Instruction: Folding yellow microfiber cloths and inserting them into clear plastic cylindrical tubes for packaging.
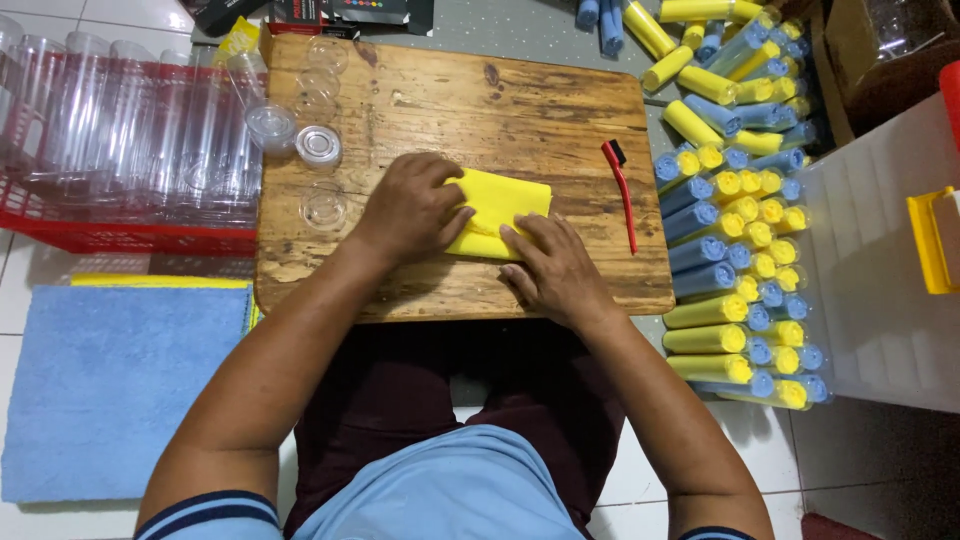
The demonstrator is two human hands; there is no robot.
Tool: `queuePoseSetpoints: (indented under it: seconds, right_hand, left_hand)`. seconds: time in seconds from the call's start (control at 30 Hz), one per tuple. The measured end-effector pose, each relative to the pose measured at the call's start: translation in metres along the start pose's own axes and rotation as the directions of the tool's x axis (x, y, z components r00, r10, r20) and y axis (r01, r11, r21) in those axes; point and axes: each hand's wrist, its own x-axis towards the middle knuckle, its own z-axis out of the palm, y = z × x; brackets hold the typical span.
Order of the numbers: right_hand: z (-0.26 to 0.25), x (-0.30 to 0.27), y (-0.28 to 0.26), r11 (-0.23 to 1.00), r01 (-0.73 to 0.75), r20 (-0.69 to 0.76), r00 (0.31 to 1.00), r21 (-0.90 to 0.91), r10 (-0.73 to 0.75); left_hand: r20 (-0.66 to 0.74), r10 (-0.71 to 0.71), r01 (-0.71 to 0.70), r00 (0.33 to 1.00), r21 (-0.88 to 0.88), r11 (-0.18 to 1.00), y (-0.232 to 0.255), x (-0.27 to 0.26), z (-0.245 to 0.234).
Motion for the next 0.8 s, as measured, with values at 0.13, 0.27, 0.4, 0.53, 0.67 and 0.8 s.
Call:
queuePoseSetpoints:
  seconds: [0.13, 0.27, 0.4, 0.53, 0.67, 0.8]
  right_hand:
    - [0.003, -0.002, 0.011, 0.997, -0.058, 0.048, 0.997, 0.046, 0.055]
    - [-0.006, 0.015, 0.014, 0.991, -0.1, -0.033, 0.994, 0.095, 0.103]
    - [-0.014, 0.067, -0.009, 0.962, -0.049, -0.199, 0.974, 0.267, 0.105]
    - [-0.005, 0.089, -0.031, 0.946, -0.291, 0.114, 0.954, 0.141, 0.277]
    - [-0.007, 0.088, -0.04, 0.921, -0.39, 0.344, 0.866, 0.011, 0.362]
    - [-0.016, 0.089, -0.04, 0.865, -0.502, 0.428, 0.786, 0.021, 0.446]
  left_hand:
    - [0.05, 0.051, -0.048, 0.997, -0.056, 0.997, 0.02, 0.013, 0.004]
    - [0.462, -0.03, 0.073, 0.886, -0.075, 0.995, 0.028, 0.011, -0.007]
    - [0.512, -0.041, 0.062, 0.858, -0.024, 0.998, 0.034, 0.004, -0.003]
    - [0.502, -0.046, 0.027, 0.864, 0.045, 0.999, 0.034, -0.003, -0.003]
    - [0.556, -0.071, 0.091, 0.828, -0.009, 0.996, 0.033, -0.007, -0.01]
    - [0.594, -0.076, 0.13, 0.801, -0.049, 0.99, 0.033, -0.004, -0.017]
